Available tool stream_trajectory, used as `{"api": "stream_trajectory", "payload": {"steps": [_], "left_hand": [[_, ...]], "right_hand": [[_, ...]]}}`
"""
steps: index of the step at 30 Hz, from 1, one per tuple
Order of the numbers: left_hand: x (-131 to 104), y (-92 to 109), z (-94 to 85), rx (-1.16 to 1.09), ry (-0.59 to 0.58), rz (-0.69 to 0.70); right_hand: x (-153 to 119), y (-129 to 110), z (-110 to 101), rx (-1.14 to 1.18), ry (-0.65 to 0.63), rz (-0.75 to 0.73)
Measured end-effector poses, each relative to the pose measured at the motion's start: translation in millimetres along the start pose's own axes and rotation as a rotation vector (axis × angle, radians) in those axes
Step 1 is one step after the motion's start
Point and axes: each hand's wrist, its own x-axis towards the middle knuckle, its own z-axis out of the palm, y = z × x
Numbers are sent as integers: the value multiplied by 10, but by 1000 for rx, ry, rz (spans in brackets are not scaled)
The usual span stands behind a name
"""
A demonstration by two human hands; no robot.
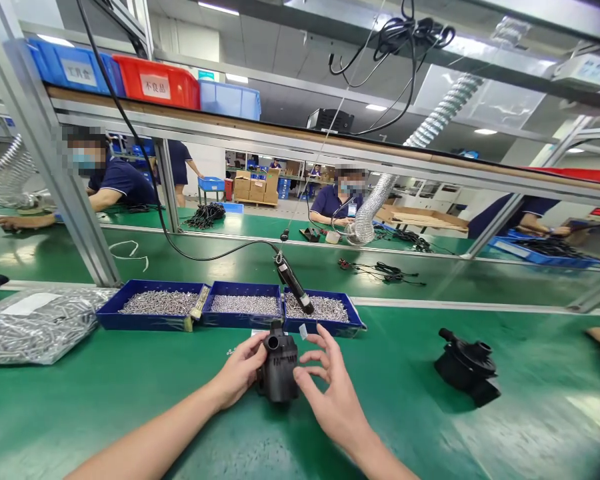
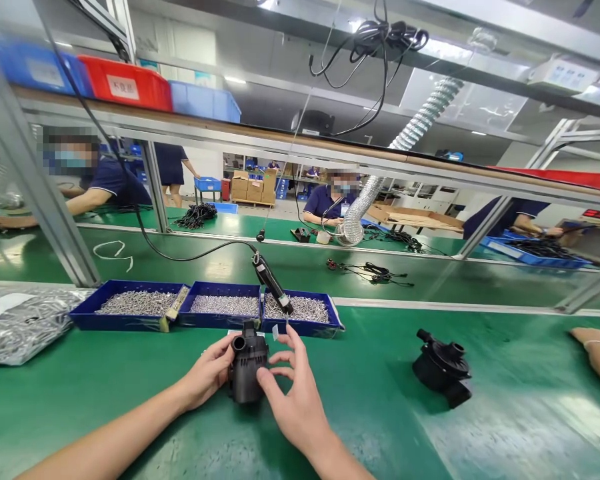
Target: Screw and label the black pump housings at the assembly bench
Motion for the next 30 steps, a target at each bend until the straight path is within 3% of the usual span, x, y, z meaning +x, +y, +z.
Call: {"api": "stream_trajectory", "payload": {"steps": [2, 7, 17, 30], "left_hand": [[11, 23, 6, -29, -10, -5], [37, 26, -9, -80, -24, -35], [43, 2, -6, -146, -8, -33], [38, -11, -2, -131, -6, -19]], "right_hand": [[1, -41, -74, 104, 3, 15], [-13, -158, -183, 355, -183, 180], [-91, -100, -32, 188, -197, 180], [-115, 12, 14, 111, -193, 153]]}}
